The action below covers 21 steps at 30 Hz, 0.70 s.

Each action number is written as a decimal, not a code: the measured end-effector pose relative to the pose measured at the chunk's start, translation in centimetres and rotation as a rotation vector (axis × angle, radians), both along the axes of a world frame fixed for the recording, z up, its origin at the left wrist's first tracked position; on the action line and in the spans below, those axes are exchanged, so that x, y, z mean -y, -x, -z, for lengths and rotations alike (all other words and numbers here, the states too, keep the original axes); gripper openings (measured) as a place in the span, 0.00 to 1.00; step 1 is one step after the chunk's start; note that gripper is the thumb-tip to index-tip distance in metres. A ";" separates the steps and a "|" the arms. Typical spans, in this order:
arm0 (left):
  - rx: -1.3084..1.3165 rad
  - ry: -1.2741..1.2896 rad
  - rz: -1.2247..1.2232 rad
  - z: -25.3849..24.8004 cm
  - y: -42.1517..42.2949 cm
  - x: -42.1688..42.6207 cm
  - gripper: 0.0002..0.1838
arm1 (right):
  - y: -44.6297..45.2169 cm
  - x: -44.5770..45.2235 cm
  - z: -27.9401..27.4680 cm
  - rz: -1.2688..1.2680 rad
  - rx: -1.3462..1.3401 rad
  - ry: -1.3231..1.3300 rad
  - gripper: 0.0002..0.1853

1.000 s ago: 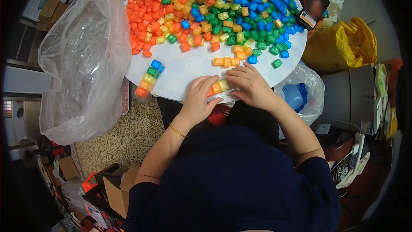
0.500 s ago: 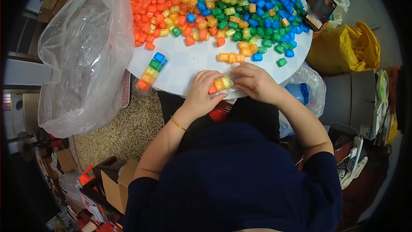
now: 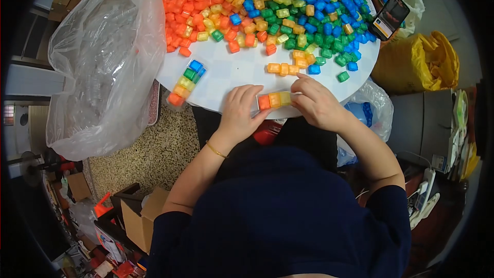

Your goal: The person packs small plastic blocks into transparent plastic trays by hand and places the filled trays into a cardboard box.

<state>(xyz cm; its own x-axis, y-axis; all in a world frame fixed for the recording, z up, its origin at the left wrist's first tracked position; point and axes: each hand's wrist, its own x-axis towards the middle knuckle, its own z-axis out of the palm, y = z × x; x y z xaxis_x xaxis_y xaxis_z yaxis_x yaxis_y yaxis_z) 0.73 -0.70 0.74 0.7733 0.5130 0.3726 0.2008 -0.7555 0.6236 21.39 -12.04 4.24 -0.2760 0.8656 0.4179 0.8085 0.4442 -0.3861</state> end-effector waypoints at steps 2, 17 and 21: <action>-0.035 -0.031 -0.031 0.1 1.1 -0.6 0.26 | -0.8 0.9 -0.5 0.018 0.015 0.004 0.10; -0.193 -0.273 0.203 0.1 -4.7 2.1 0.20 | -6.7 -0.2 3.9 0.634 -0.067 0.027 0.10; -0.168 -0.205 0.082 0.4 -4.7 3.0 0.20 | -1.2 0.9 2.1 0.892 -0.563 0.123 0.09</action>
<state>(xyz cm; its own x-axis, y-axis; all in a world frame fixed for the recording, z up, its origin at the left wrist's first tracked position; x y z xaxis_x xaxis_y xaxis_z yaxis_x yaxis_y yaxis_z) 5.40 -3.67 0.36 0.8688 0.3732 0.3255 0.2211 -0.8805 0.4193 22.57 -12.92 2.15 0.6856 0.7045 0.1835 0.5134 -0.2892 -0.8079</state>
